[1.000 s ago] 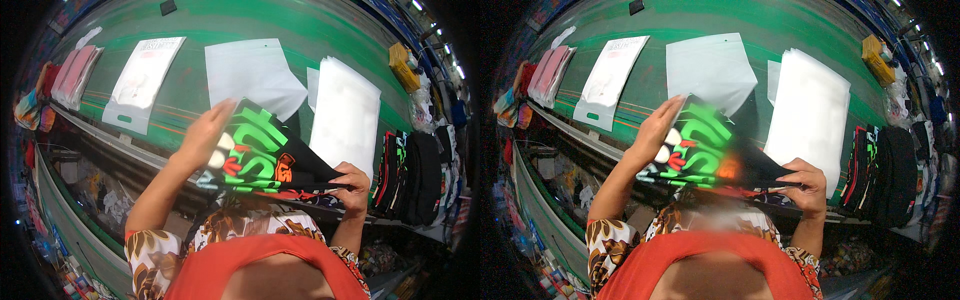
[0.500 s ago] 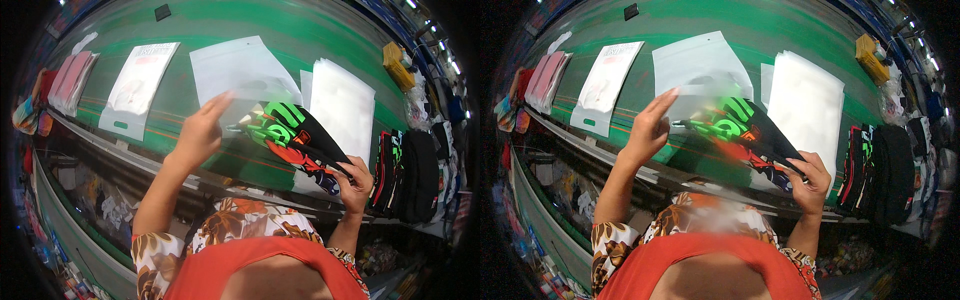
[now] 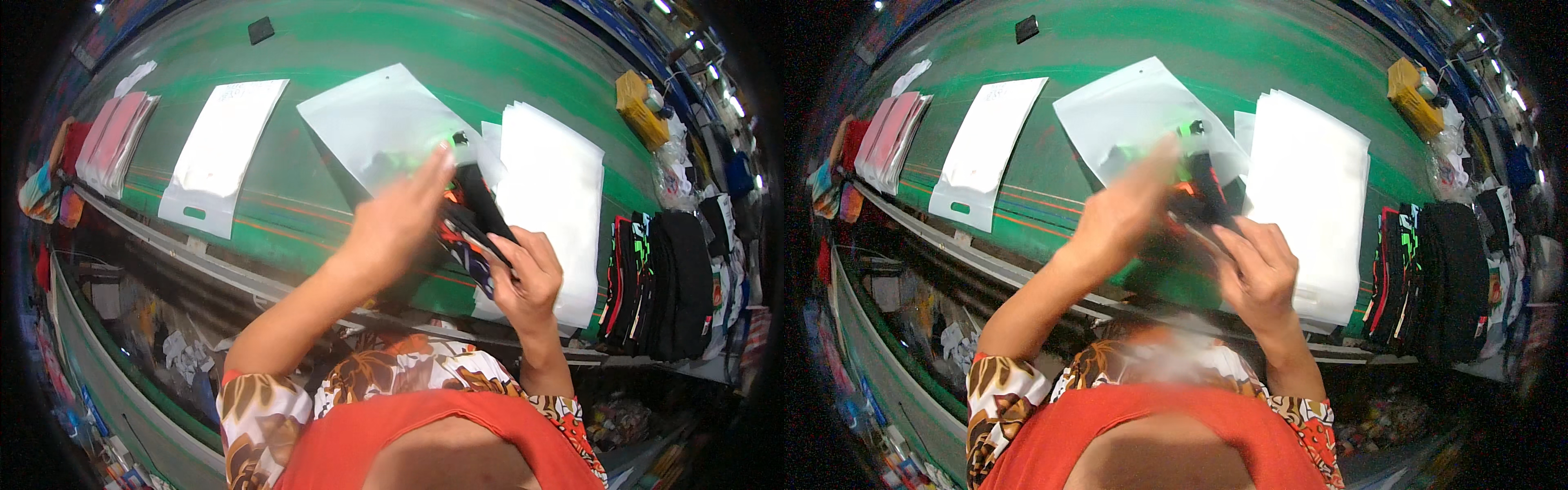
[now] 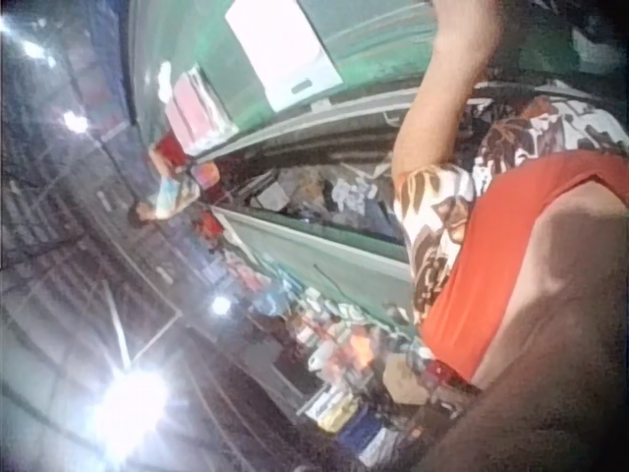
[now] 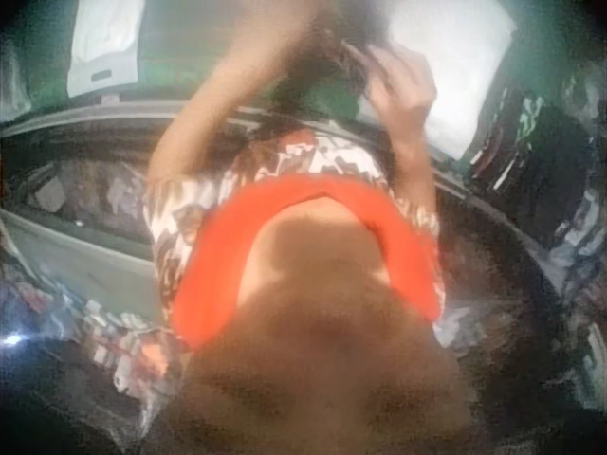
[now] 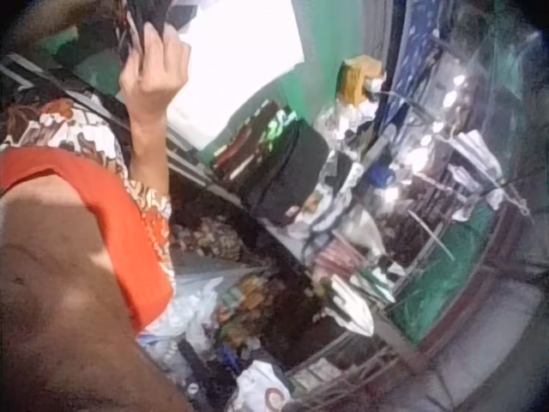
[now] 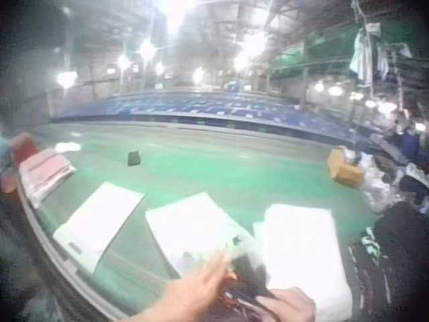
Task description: The person places folded black t-shirts into clear plastic bags on a green worktable, then seals each bag and sets it aside. The process is repeated for several shirts in a consistent sequence.
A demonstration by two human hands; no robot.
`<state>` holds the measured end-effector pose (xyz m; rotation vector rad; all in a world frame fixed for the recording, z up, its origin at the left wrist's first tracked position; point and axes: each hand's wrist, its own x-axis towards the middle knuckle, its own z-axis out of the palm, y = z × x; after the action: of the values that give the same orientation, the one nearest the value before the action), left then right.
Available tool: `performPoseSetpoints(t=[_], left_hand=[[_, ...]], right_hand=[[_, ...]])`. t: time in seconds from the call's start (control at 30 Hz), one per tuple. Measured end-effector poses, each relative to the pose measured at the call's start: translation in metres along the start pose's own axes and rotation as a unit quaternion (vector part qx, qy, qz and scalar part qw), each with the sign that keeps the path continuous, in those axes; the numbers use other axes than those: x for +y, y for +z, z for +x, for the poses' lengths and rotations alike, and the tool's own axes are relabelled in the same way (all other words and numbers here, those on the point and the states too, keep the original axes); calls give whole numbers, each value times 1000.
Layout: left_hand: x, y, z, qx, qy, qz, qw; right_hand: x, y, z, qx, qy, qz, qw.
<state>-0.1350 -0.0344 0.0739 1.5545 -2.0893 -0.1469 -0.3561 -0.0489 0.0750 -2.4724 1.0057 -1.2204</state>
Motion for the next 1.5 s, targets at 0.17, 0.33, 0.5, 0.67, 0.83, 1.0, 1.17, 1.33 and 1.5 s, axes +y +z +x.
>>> performPoseSetpoints(t=[0.17,0.33,0.5,0.67,0.83,1.0,1.17,1.33,1.5], left_hand=[[37,-11,-8,-33,52,-115,992],[50,5,-46,34,146,-52,987],[22,24,-71,48,68,-4,997],[13,30,-84,71,96,11,993],[13,29,-78,31,113,15,993],[11,28,-82,-7,130,33,991],[7,25,-88,-62,125,13,990],[8,23,-84,-91,124,0,988],[4,32,-91,-71,124,-24,989]], right_hand=[[8,54,11,25,-8,-47,999],[37,98,2,-75,148,6,986],[59,126,9,-102,205,109,967],[32,85,-23,-182,164,-67,967],[10,92,-33,-180,-6,-184,966],[32,142,5,-244,-21,-114,963],[46,174,7,-242,-59,-181,951],[57,178,-1,-206,-95,-175,958],[44,170,11,-254,-49,-186,948]])
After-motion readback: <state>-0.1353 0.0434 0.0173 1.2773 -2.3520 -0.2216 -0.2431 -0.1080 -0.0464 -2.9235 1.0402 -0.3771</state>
